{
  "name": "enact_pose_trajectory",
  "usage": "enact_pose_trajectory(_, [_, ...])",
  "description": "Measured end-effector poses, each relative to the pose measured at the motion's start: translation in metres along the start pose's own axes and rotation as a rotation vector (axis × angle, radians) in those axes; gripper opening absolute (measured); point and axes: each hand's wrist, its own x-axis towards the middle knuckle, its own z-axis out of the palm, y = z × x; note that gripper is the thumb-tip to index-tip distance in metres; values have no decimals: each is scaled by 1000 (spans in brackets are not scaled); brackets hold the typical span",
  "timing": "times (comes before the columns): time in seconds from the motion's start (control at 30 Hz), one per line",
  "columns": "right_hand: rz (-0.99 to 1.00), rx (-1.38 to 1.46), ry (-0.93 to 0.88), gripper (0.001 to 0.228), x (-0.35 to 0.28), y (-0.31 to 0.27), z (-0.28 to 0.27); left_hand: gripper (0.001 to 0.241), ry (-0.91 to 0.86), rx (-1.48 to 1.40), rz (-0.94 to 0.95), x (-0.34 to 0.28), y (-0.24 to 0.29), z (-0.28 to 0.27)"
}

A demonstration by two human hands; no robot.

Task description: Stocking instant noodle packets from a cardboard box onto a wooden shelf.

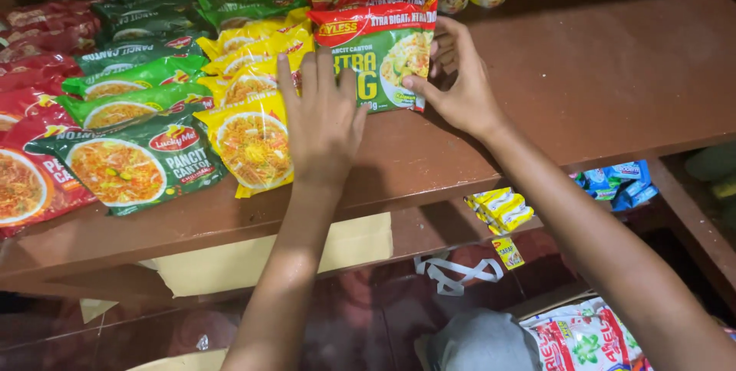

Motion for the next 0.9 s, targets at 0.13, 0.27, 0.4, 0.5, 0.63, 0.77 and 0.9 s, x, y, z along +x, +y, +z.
enact_pose_trajectory(0.13, [68, -4, -138, 74, -3, -4, -9, 53, -5, -52, 32, -8, 1, -6])
enact_pose_trajectory(0.27, [36, 0, -122, 77, -2, -6, -11, 56, 66, -121, 52, -12, -2, -12])
enact_pose_trajectory(0.4, [-59, 124, 12, 72, -5, 3, -11, 44, 181, -320, 23, -25, -8, -22])
enact_pose_trajectory(0.5, [-116, 117, 148, 68, -10, -1, -11, 36, 225, -370, -34, -43, -19, -36])
enact_pose_trajectory(0.63, [-250, 92, 340, 51, -25, -19, -3, 35, 252, -384, -107, -77, -42, -64])
enact_pose_trajectory(0.77, [-276, 237, 263, 44, -46, -75, 40, 34, 254, -306, -199, -129, -80, -105])
enact_pose_trajectory(0.9, [-341, 459, 126, 31, -63, -141, 105, 35, 264, -224, -292, -204, -116, -142])
